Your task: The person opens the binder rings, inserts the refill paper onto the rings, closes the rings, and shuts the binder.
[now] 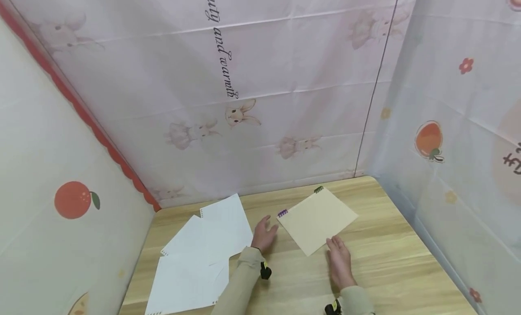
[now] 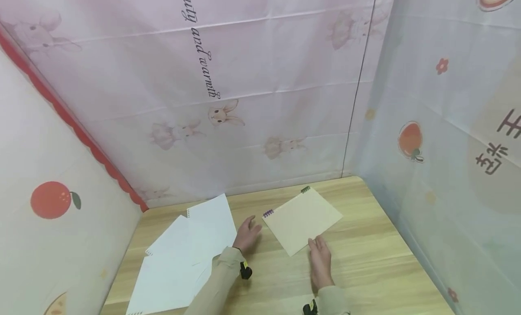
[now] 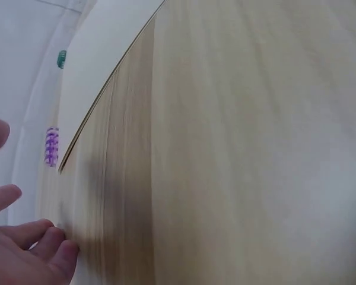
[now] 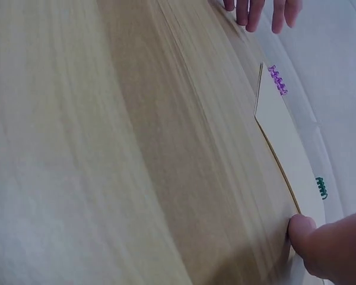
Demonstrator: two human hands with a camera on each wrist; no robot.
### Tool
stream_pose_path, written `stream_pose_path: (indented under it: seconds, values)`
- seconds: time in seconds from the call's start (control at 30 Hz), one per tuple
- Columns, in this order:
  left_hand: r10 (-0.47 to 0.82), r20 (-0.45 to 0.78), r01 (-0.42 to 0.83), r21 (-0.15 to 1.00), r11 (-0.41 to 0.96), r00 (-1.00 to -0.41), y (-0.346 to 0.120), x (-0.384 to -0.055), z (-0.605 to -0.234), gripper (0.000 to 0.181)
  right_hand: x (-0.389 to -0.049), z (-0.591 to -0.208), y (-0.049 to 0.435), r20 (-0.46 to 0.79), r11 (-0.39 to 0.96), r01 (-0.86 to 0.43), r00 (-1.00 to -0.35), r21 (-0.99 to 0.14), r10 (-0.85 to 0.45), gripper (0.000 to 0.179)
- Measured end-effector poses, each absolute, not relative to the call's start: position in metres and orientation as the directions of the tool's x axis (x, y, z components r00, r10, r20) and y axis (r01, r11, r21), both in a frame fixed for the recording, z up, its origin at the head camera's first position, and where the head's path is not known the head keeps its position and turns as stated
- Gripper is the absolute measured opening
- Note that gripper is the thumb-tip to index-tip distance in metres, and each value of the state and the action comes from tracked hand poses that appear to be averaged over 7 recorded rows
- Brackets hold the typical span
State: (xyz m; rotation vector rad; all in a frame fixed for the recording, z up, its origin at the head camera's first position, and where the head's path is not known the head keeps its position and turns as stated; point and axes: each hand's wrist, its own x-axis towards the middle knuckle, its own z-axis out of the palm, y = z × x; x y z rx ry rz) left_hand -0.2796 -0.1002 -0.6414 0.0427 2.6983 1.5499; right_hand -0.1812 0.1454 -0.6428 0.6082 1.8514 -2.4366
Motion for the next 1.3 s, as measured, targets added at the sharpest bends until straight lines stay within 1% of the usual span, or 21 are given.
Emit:
stream_pose_path:
  seconds: [0.17,0.33,0.43,0.53,0.67,0.83,0.93,1.07,1.3]
  values:
    - [0.077,-0.022,0.021,0.853,0.521,-0.997,-0.09,-0.29,-0.645,0.064,-0.18,-0.646,0.144,-0.32,-0.285,0.25,-0.917,-0.925,0.237,0.069]
    - [0.111,-0.037,0.032,0.827,0.561,-0.993,-0.08,-0.296,-0.65,0.068,-0.18,-0.647,0.146,-0.331,-0.324,0.242,-0.908,-0.915,0.255,0.064]
    - [0.117,-0.054,0.023,0.819,0.573,-0.992,-0.076,-0.296,-0.652,0.069,-0.18,-0.646,0.148,-0.344,-0.333,0.251,-0.904,-0.909,0.255,0.064]
    - [0.114,-0.053,0.018,0.837,0.548,-0.992,-0.075,-0.296,-0.651,0.067,-0.181,-0.644,0.151,-0.357,-0.333,0.265,-0.899,-0.905,0.253,0.064]
    - [0.137,-0.048,0.031,0.852,0.523,-0.989,-0.076,-0.298,-0.65,0.071,-0.182,-0.642,0.153,-0.367,-0.337,0.274,-0.894,-0.901,0.256,0.063]
    - [0.157,-0.07,0.032,0.824,0.566,-0.985,-0.082,-0.298,-0.651,0.077,-0.179,-0.645,0.151,-0.363,-0.32,0.28,-0.902,-0.905,0.236,0.062]
    - [0.15,-0.112,-0.003,0.81,0.587,-0.982,-0.084,-0.296,-0.653,0.079,-0.175,-0.647,0.148,-0.363,-0.311,0.286,-0.904,-0.906,0.227,0.062]
    - [0.156,-0.108,0.003,0.813,0.582,-0.982,-0.081,-0.296,-0.658,0.078,-0.173,-0.647,0.151,-0.356,-0.298,0.279,-0.9,-0.913,0.25,0.061]
    - [0.142,-0.054,0.03,0.847,0.531,-0.988,-0.077,-0.299,-0.656,0.076,-0.177,-0.641,0.154,-0.354,-0.295,0.274,-0.897,-0.915,0.264,0.06]
